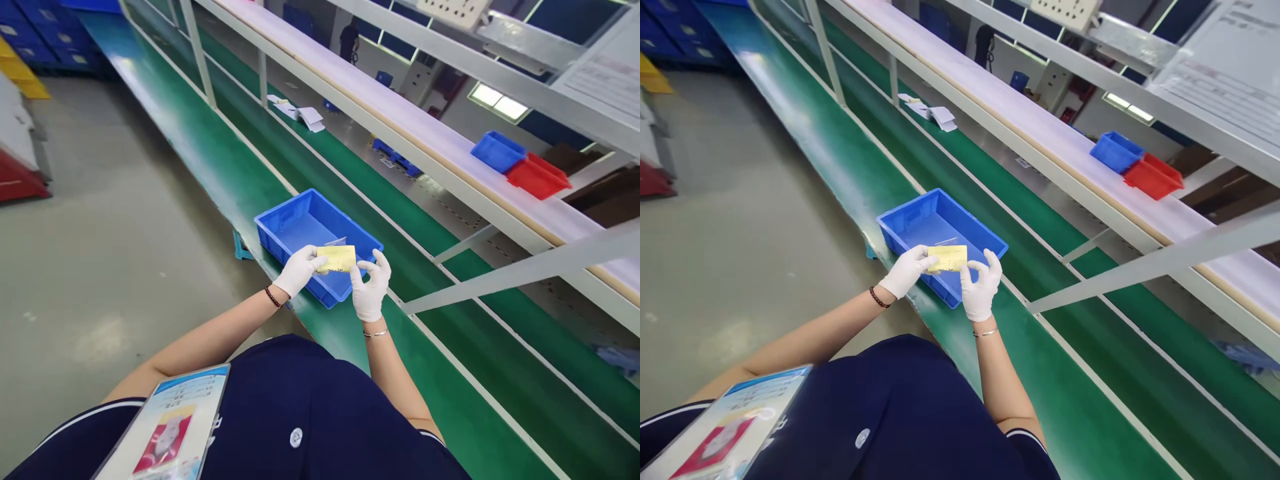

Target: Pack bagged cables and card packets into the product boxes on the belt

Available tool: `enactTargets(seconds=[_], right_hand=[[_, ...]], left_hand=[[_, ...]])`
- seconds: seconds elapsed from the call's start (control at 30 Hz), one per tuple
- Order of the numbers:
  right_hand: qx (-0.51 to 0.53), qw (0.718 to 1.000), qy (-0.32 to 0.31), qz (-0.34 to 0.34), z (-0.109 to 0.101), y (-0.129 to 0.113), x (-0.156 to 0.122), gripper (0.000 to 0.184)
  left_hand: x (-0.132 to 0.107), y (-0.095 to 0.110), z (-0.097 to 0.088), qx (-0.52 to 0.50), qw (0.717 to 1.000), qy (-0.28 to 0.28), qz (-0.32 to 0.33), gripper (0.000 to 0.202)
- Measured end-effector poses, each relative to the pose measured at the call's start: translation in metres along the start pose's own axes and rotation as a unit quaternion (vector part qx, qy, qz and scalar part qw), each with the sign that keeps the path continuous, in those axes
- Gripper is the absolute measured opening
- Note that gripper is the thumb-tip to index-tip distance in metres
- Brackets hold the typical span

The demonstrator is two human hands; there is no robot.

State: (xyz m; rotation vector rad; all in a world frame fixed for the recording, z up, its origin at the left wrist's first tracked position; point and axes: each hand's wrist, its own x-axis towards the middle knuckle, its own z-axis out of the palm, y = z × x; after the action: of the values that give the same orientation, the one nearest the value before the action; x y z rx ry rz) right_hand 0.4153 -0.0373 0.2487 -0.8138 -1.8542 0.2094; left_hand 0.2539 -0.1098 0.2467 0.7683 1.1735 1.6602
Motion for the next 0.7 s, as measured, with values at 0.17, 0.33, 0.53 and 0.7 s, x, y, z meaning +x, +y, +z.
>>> enactTargets(seconds=[0.17, 0.33, 0.53, 0.7], right_hand=[[-0.077, 0.972, -0.138, -0.173, 0.012, -0.008, 0.004, 0.029], [-0.056, 0.961, -0.197, -0.184, 0.030, -0.008, 0.010, 0.035], [0.018, 0.946, -0.269, -0.179, 0.040, -0.006, 0.008, 0.041], [0.069, 0.924, -0.336, -0.171, 0.059, 0.033, 0.012, 0.061]], left_hand=[[-0.010, 0.000, -0.019, 0.104, 0.994, -0.019, 0.032, 0.042], [-0.016, -0.004, -0.034, 0.244, 0.967, 0.006, 0.071, 0.026], [-0.035, -0.008, -0.035, 0.362, 0.922, 0.076, 0.117, 0.019], [-0.030, -0.028, -0.033, 0.492, 0.855, 0.113, 0.116, 0.025]])
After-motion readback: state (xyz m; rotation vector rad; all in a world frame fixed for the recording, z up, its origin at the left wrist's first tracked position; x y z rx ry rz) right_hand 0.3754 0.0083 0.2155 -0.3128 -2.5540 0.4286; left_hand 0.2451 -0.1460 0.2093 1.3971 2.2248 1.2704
